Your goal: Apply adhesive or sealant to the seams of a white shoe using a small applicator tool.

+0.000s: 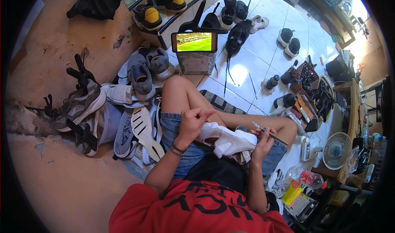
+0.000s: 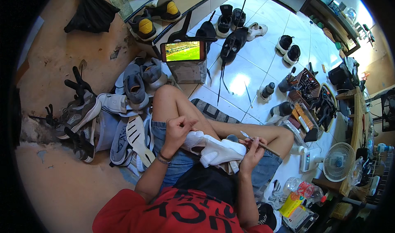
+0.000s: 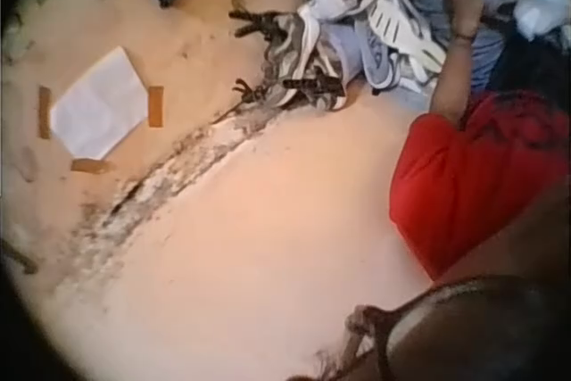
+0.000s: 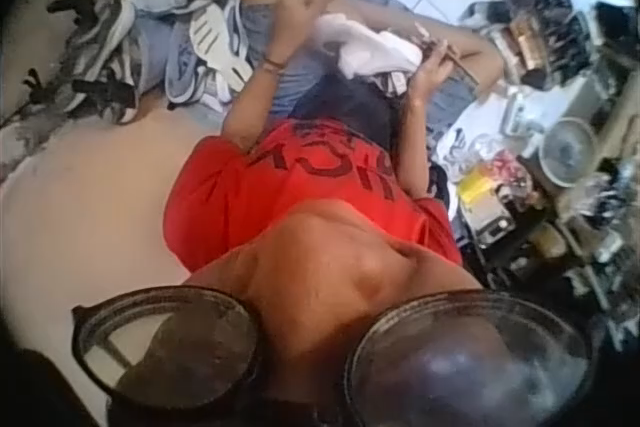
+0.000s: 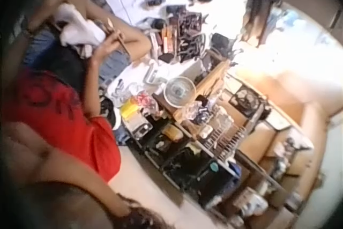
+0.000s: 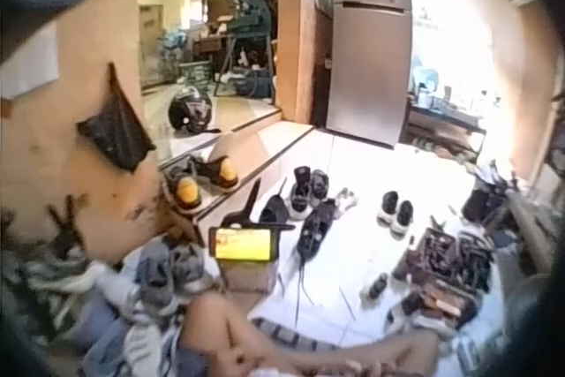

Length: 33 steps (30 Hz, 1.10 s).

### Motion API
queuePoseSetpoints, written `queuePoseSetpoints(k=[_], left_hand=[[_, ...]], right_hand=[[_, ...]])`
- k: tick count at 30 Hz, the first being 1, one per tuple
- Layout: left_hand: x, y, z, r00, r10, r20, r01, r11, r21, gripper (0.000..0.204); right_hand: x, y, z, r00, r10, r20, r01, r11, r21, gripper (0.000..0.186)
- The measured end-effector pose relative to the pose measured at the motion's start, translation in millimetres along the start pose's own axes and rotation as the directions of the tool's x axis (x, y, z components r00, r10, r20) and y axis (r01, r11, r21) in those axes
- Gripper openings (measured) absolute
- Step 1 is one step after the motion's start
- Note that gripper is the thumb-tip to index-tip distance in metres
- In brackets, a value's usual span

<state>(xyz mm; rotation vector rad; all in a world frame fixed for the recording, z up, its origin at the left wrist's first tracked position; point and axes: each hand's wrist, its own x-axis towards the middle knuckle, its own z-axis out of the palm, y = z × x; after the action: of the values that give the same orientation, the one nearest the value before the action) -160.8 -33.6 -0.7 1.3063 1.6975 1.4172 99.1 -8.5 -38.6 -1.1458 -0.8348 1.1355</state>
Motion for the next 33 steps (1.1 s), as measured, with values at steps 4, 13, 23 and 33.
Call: queuePoseSetpoints(k=[4, 13, 23, 33], left_hand=[[9.0, -20.8, 3.8, 0.998, -0.066, 0.012, 0.066, 0.997, 0.050, 0.036], [40.3, 7.0, -2.4, 0.794, -0.068, 0.604, 0.036, 0.997, 0.066, 0.025], [46.9, 17.7, 12.0, 0.667, 0.004, 0.745, -0.064, 0.997, 0.051, 0.024], [63.1, 34.7, 37.2, 0.708, -0.108, 0.698, 0.154, 0.988, -0.004, 0.030]], right_hand=[[13.4, 12.8, 2.2, 0.997, 0.070, -0.044, -0.072, 0.996, -0.054, 0.021], [16.9, -10.0, 28.6, 0.999, 0.012, 0.050, -0.014, 0.999, 0.052, 0.018], [10.9, -13.7, 24.9, 0.997, 0.020, 0.079, -0.022, 0.999, 0.026, 0.014], [11.1, -18.9, 30.5, 0.989, -0.063, 0.136, 0.054, 0.996, 0.064, 0.010]])
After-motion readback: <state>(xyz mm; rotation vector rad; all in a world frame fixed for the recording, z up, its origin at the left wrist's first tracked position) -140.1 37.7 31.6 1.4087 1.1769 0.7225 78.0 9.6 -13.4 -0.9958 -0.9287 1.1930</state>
